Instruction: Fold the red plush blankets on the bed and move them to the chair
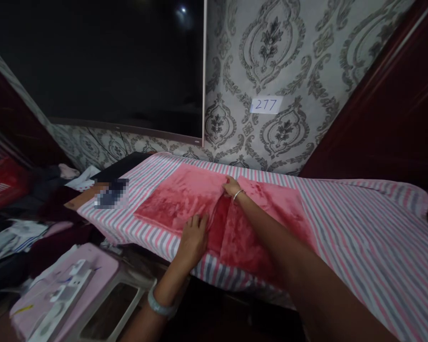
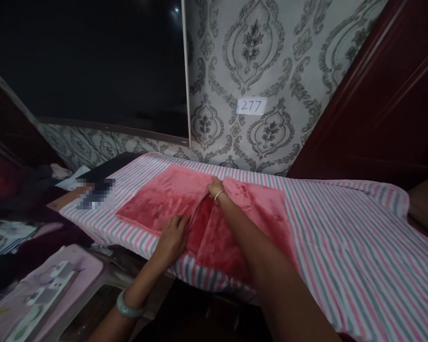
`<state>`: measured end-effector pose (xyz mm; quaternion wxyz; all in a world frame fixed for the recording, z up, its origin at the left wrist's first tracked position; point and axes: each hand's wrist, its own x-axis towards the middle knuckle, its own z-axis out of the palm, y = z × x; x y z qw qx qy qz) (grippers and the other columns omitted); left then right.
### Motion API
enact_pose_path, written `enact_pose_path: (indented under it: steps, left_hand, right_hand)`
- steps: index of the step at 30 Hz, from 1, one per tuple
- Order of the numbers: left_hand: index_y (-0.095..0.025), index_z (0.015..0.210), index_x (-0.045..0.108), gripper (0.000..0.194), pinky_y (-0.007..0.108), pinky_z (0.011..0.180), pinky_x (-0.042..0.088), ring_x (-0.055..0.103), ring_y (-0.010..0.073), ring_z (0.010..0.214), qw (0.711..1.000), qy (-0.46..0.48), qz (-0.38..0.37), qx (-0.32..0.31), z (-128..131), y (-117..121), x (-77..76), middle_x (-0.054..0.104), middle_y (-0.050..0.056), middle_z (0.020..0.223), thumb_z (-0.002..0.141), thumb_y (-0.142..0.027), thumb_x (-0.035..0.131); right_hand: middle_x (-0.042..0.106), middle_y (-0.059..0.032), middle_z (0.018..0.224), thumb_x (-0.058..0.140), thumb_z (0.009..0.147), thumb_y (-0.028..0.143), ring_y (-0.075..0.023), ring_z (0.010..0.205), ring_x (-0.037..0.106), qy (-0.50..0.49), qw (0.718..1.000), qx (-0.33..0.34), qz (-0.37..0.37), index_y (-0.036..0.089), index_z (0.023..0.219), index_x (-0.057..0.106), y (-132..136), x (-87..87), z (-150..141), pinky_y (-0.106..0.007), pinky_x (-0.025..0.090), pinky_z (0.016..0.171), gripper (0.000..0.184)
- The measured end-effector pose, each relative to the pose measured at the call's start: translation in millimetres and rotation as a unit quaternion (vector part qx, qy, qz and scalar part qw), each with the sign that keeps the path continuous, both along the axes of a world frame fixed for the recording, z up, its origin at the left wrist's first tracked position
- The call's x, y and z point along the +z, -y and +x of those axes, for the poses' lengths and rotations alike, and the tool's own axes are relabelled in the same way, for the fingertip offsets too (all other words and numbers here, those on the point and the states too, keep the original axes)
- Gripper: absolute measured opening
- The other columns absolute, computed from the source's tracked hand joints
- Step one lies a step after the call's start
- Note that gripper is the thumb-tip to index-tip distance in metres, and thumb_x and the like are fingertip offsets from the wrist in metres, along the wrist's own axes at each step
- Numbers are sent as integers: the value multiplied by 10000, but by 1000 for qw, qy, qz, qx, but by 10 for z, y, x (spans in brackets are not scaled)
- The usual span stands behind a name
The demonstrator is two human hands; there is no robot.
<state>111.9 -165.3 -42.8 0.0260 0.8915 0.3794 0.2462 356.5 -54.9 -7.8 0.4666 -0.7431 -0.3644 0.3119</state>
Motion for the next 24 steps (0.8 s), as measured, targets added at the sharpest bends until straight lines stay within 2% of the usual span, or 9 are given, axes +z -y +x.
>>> enact_pose_path:
  steps: [4,7,9,12,16,18,21,24]
  left_hand:
    - [-185,1314,587,472,445,934,516,578,274,1063,999,5,-2,-31,-86,-54,-19,594,122,1147,873,-67,470]
    - [-179,1160,650,321,438,890,526,590,274,998,1000,-2,14,-21,-93,-53,41,615,109,1042,904,-96,476]
    - [-179,1140,660,303,433,875,524,593,274,980,999,-2,29,-20,-53,-24,91,622,108,1011,915,-109,471]
    - [-175,1173,659,354,422,876,517,599,270,991,999,0,29,-34,48,64,131,636,120,1045,902,-87,449]
    - [-168,1066,696,249,447,887,525,616,289,988,995,-19,-30,-92,106,142,205,661,130,1031,883,-151,528]
    - [-175,1129,694,268,438,905,531,632,280,1003,992,16,-57,-111,82,104,312,674,130,1075,916,-239,544]
    - [-189,1300,648,390,433,981,519,642,261,1095,992,73,-57,-83,77,-20,470,685,130,1202,987,-297,441]
    - [-191,1464,544,515,563,1148,387,478,336,1395,999,25,-22,-23,186,-100,428,551,158,1488,969,-310,468]
  right_hand:
    - [763,-56,990,593,794,122,-187,746,716,56,998,17,8,189,1415,614,-94,-43,-83,-278,607,670,625]
    - [771,-51,1056,553,789,109,-189,861,727,105,994,27,13,176,1329,679,-144,-34,-129,-273,600,762,559]
    - [757,-49,1153,511,803,93,-197,980,719,145,989,26,18,191,1333,678,-141,3,-119,-284,589,846,564]
    - [704,-61,1300,496,821,59,-212,1191,650,209,977,31,20,211,1293,708,-62,81,-53,-292,518,1014,539]
    - [713,-140,1243,552,831,64,-282,1234,621,277,959,60,-9,189,1156,774,106,197,-6,-356,473,1080,413]
    - [632,-179,1374,574,868,124,-327,1333,538,308,949,66,-14,175,1197,756,165,274,-51,-420,423,1130,379]
    - [335,-162,1643,555,950,294,-358,1517,269,399,914,72,-11,179,1440,587,202,367,-194,-522,274,1214,505]
    - [155,-141,1710,478,1003,440,-340,1568,117,464,880,92,-48,186,1598,353,212,326,-330,-542,165,1240,659]
